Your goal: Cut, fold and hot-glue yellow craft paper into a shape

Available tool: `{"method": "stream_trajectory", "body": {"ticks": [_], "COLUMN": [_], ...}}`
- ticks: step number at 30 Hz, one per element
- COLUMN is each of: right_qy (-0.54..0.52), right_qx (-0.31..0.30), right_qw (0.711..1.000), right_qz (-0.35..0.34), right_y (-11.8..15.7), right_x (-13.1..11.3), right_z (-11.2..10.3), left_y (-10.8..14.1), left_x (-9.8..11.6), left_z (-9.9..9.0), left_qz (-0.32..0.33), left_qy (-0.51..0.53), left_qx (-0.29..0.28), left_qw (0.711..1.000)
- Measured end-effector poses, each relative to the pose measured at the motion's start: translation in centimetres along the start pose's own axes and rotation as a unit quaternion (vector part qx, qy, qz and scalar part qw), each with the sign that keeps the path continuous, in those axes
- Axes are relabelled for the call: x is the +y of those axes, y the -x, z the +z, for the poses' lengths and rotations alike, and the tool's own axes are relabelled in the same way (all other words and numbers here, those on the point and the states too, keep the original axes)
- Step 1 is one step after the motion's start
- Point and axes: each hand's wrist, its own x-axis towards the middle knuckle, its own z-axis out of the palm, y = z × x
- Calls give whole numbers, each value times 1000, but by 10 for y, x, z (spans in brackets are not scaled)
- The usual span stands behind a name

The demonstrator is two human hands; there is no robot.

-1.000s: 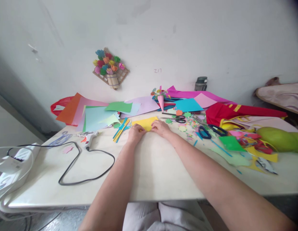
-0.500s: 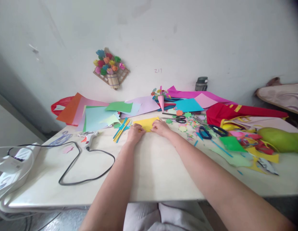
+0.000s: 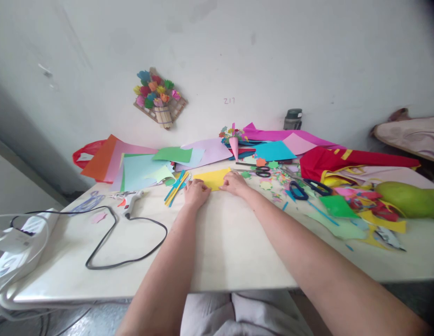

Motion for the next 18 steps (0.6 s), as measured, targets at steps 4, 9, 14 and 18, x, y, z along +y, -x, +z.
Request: {"method": "stream_trajectory", "body": {"ticks": [4, 9, 14, 18], "right_qy": [2, 5, 6, 1], "right_qx": [-5, -17, -32, -29], "right_qw": [1000, 1000, 999, 999], "right_qz": [10, 22, 26, 19], "right_y": [1, 0, 0, 1], "right_x": [-1, -1, -2, -2], "right_z": [-3, -3, -5, -5], "left_y": [2, 5, 13, 25], "left_x": [5, 11, 22, 43], "left_z": [-1, -3, -10, -10], "left_qz": [-19, -73, 22, 151], "left_qy": [-28, -67, -108, -129], "left_qx": [7, 29, 98, 42], "left_qw": [999, 995, 989, 979]}}
